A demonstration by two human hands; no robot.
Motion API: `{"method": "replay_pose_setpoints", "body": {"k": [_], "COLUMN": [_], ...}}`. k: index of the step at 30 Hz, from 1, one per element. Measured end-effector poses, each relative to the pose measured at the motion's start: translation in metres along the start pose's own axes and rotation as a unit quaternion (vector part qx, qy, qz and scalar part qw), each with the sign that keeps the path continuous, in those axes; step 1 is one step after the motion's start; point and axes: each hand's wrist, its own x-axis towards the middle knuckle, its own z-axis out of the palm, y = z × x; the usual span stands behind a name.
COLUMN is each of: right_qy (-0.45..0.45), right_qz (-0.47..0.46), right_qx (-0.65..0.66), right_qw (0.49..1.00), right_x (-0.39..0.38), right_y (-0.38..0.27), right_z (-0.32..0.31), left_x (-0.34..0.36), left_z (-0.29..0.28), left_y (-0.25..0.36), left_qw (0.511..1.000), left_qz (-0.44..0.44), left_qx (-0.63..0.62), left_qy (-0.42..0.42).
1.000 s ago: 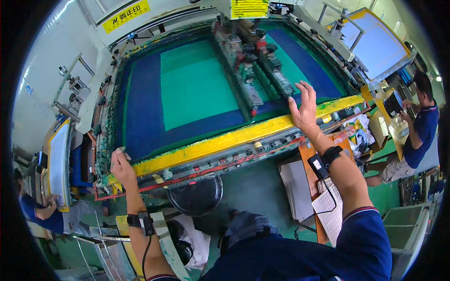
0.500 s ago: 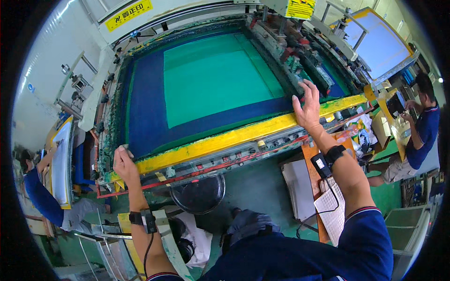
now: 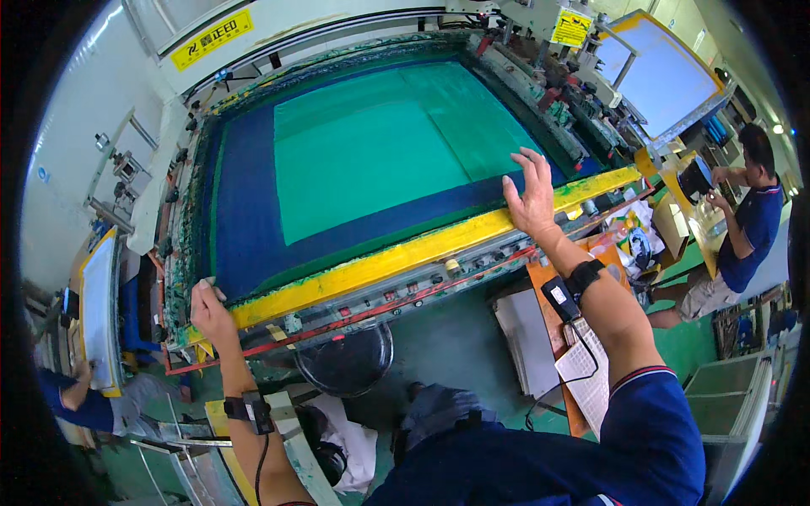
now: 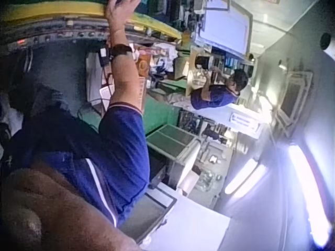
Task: The recorder loads a board into an industrial screen printing machine, operates the press, and removes the printed workpiece.
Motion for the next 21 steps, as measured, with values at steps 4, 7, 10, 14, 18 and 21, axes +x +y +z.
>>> {"method": "replay_pose_setpoints", "body": {"k": [4, 7, 10, 14, 18, 21], "right_qy": [-0.003, -0.004, 0.002, 0.008, 0.001, 0.015], "right_qz": [0.004, 0.002, -0.002, -0.013, -0.013, -0.020], "right_qx": [0.013, 0.020, 0.018, 0.015, 0.020, 0.001], "right_qw": [1.000, 1.000, 1.000, 1.000, 1.000, 1.000], "right_x": [-0.003, -0.003, -0.001, 0.000, -0.002, -0.004], "right_y": [0.003, 0.004, 0.002, -0.001, -0.001, 0.009], "right_z": [0.003, 0.005, 0.001, 0.005, 0.006, -0.001], "left_x": [-0.002, -0.002, -0.002, -0.003, -0.003, -0.001], "left_z": [0.003, 0.002, -0.001, -0.003, -0.003, 0.008], "left_y": [0.002, 0.001, 0.003, -0.003, -0.007, 0.002], "left_qw": [1.000, 1.000, 1.000, 0.999, 0.999, 1.000], "left_qz": [0.000, -0.002, -0.015, 0.004, 0.038, -0.009], "left_qx": [0.001, -0.006, 0.016, 0.038, 0.004, -0.004], "left_qy": [-0.005, -0.004, -0.003, 0.004, 0.017, 0.000]}}
